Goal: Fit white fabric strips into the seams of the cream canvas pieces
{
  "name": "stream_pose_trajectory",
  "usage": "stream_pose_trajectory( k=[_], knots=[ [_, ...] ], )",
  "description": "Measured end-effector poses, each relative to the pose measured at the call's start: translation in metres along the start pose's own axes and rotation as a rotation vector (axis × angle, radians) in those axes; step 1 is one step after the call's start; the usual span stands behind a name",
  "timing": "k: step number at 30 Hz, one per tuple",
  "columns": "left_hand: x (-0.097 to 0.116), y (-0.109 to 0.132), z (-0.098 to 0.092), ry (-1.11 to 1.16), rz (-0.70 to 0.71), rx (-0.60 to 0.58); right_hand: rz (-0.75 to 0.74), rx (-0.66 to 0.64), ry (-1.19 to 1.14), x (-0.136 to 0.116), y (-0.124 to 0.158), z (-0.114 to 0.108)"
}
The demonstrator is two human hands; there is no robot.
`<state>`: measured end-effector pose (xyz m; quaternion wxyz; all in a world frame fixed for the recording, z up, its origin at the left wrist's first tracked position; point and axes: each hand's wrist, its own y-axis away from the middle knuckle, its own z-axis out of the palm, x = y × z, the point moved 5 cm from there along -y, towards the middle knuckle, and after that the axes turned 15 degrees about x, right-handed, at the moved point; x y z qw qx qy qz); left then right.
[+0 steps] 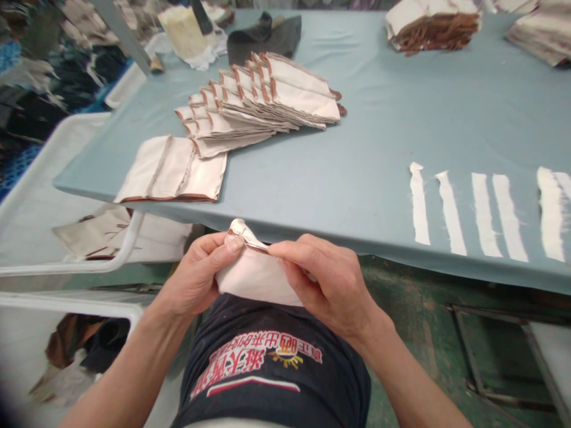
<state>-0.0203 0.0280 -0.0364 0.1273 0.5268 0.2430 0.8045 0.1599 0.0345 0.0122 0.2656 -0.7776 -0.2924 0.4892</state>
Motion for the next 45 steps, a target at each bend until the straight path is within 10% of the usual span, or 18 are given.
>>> stream_pose_trajectory(
  k=[18,29,45],
  knots=[
    [-0.006,-0.001,-0.007,-0.037,0.053,-0.089,-0.286,-0.013,0.193,-0.012,0.003,-0.003],
    [0.018,0.009,-0.003,-0.369,0.479,-0.039,-0.077,0.051,0.042,-0.003,0.002,0.001],
    [0.016,0.018,0.005,-0.537,0.533,0.111,0.125,-0.006,0.118,-0.007,0.008,0.004]
  ],
)
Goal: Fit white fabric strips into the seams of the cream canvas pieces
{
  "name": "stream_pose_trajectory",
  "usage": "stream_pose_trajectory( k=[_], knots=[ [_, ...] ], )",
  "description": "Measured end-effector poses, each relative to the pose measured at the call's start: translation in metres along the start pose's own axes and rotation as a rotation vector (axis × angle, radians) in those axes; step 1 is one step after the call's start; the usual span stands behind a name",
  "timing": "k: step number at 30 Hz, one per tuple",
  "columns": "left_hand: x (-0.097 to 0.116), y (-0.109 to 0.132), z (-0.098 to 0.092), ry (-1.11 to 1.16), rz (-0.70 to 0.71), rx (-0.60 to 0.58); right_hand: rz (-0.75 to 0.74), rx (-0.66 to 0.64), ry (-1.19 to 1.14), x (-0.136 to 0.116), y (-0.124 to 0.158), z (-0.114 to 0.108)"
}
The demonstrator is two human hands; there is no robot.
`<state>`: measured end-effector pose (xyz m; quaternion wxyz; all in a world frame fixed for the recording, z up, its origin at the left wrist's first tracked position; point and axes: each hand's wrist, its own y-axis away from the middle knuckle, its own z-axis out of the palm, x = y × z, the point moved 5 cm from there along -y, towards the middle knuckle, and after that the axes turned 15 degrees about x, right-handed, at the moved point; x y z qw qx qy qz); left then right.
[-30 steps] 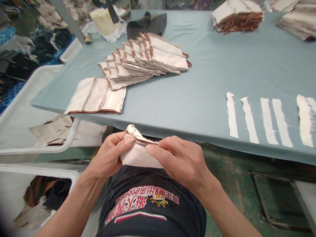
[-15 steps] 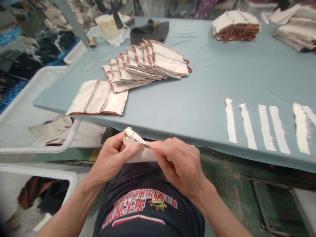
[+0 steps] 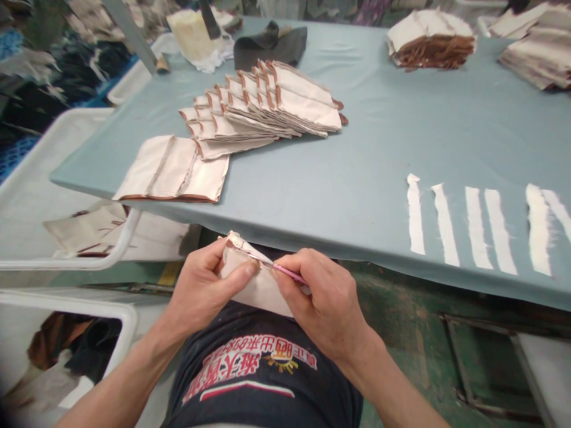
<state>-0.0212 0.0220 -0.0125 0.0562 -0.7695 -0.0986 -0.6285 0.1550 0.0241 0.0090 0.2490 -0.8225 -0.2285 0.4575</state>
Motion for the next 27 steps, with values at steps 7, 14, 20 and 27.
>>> stream_pose_trajectory(
  k=[7,14,20,27],
  knots=[
    [-0.007,0.006,0.001,0.065,-0.044,-0.025,0.017,0.006,-0.042,0.001,0.003,0.002],
    [-0.017,0.009,0.008,0.175,-0.147,-0.115,0.019,-0.042,-0.112,0.007,0.008,0.001],
    [-0.019,0.011,0.01,0.108,-0.15,-0.157,-0.02,-0.035,-0.096,0.008,0.013,0.002],
    [-0.024,0.016,0.016,0.167,-0.153,-0.158,-0.055,-0.01,-0.087,0.002,0.011,0.008]
  ],
)
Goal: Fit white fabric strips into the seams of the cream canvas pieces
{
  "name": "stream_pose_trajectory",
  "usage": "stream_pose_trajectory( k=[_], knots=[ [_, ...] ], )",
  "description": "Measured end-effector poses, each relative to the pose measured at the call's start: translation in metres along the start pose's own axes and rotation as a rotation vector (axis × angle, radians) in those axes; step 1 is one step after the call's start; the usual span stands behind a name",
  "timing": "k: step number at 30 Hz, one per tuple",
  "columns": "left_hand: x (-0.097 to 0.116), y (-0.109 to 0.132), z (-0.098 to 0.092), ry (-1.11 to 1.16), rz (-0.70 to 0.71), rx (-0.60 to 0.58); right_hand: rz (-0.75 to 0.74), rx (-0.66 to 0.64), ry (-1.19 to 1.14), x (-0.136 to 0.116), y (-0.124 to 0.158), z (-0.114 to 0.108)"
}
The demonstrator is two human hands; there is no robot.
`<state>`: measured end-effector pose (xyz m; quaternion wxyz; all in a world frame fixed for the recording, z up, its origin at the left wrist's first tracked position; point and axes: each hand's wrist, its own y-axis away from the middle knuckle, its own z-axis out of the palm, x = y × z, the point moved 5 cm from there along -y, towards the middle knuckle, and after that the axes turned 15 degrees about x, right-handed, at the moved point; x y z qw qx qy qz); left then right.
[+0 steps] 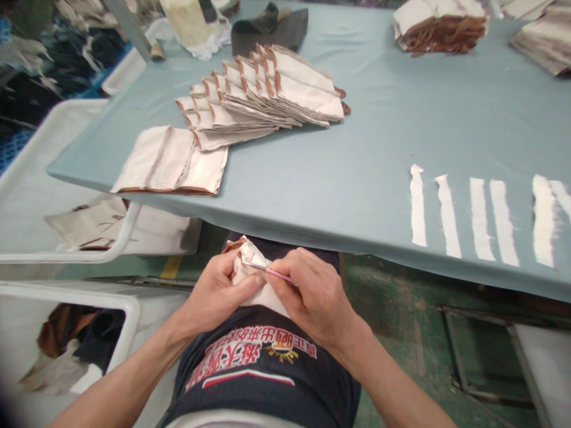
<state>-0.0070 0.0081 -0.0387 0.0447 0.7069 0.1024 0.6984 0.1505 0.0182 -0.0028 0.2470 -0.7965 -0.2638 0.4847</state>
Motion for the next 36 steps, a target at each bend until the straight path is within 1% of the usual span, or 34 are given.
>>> stream_pose_trajectory(
  k=[4,7,11,14,16,18,20,23,25,28,32,34,36],
  knots=[
    [0.004,0.001,0.005,0.127,-0.002,0.057,0.115,0.089,0.006,-0.001,-0.001,-0.002],
    [0.008,0.001,0.007,0.128,0.012,0.055,0.16,0.134,-0.001,-0.001,0.001,-0.004],
    [0.011,-0.001,0.004,0.075,0.04,0.037,0.154,0.125,0.011,-0.002,0.001,-0.004],
    [0.012,0.0,0.001,0.028,0.02,0.041,0.124,0.086,0.048,-0.004,-0.001,-0.004],
    [0.012,0.001,0.0,-0.003,0.012,0.043,0.094,0.061,0.062,-0.004,-0.002,-0.004],
    [0.013,0.003,-0.001,-0.017,0.012,0.05,0.032,0.051,0.059,-0.006,-0.002,-0.004],
    [0.013,0.004,-0.002,-0.034,0.019,0.059,-0.076,0.054,0.069,-0.008,-0.002,-0.006],
    [0.015,0.004,-0.003,-0.05,0.074,0.053,-0.269,0.048,0.138,-0.012,0.002,-0.008],
    [0.016,0.003,-0.004,-0.048,0.109,0.041,-0.35,0.031,0.185,-0.013,0.005,-0.01],
    [0.016,0.004,-0.006,-0.063,0.131,0.038,-0.402,0.013,0.213,-0.012,0.007,-0.012],
    [0.016,0.005,-0.006,-0.092,0.15,0.02,-0.458,0.021,0.204,-0.014,0.007,-0.014],
    [0.017,0.006,-0.004,-0.111,0.182,0.029,-0.455,0.029,0.199,-0.014,0.007,-0.013],
    [0.017,0.007,-0.003,-0.134,0.222,0.07,-0.419,0.045,0.199,-0.013,0.01,-0.012]
  ],
)
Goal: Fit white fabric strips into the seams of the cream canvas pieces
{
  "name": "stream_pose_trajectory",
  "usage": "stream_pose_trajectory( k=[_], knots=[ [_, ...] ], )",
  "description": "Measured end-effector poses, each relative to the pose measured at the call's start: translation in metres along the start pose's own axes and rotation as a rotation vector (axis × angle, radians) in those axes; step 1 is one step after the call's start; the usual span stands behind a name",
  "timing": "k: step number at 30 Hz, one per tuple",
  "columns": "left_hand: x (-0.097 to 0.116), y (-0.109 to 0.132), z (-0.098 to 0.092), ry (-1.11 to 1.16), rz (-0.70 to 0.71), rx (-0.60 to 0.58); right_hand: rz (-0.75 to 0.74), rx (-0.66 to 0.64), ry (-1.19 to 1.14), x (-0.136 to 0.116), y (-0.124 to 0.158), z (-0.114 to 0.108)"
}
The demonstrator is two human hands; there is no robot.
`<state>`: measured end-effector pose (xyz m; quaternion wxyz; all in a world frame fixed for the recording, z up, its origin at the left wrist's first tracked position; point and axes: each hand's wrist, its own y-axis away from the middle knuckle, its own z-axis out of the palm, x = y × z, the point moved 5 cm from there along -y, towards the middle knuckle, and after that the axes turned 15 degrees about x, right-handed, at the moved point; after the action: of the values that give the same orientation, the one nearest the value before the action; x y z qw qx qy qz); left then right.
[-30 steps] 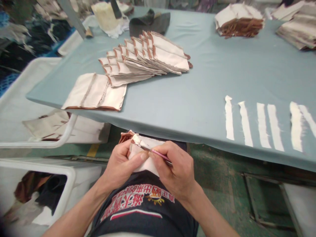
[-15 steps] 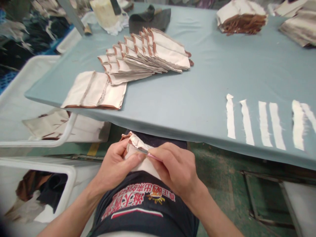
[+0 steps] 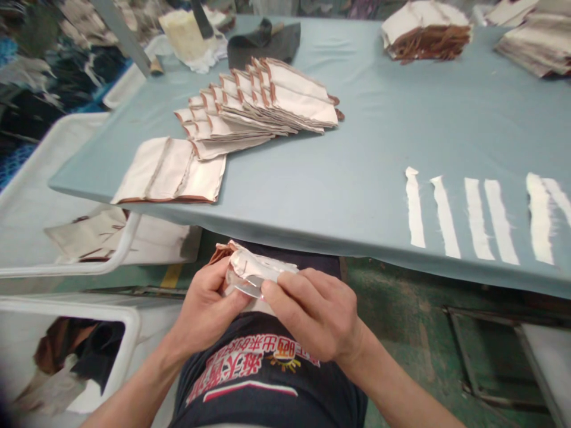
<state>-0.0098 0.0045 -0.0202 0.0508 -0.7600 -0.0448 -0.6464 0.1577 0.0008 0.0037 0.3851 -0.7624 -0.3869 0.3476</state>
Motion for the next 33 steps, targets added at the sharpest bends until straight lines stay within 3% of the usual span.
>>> stream_pose_trajectory(
  k=[4,15,21,26,33],
  knots=[
    [-0.003,0.004,0.006,-0.006,0.015,0.048,0.082,0.045,-0.025,-0.001,0.01,0.003],
    [-0.011,0.009,0.019,0.069,-0.038,0.002,0.283,0.103,-0.123,0.001,0.017,0.009],
    [-0.016,0.012,0.02,-0.02,-0.014,0.066,0.368,0.144,-0.158,0.003,0.019,0.014],
    [-0.016,0.005,0.018,-0.15,0.119,0.036,0.486,0.111,-0.134,0.004,0.015,0.013],
    [-0.014,-0.014,0.017,-0.405,0.403,-0.141,0.588,-0.058,-0.032,0.007,0.006,0.001]
  ],
)
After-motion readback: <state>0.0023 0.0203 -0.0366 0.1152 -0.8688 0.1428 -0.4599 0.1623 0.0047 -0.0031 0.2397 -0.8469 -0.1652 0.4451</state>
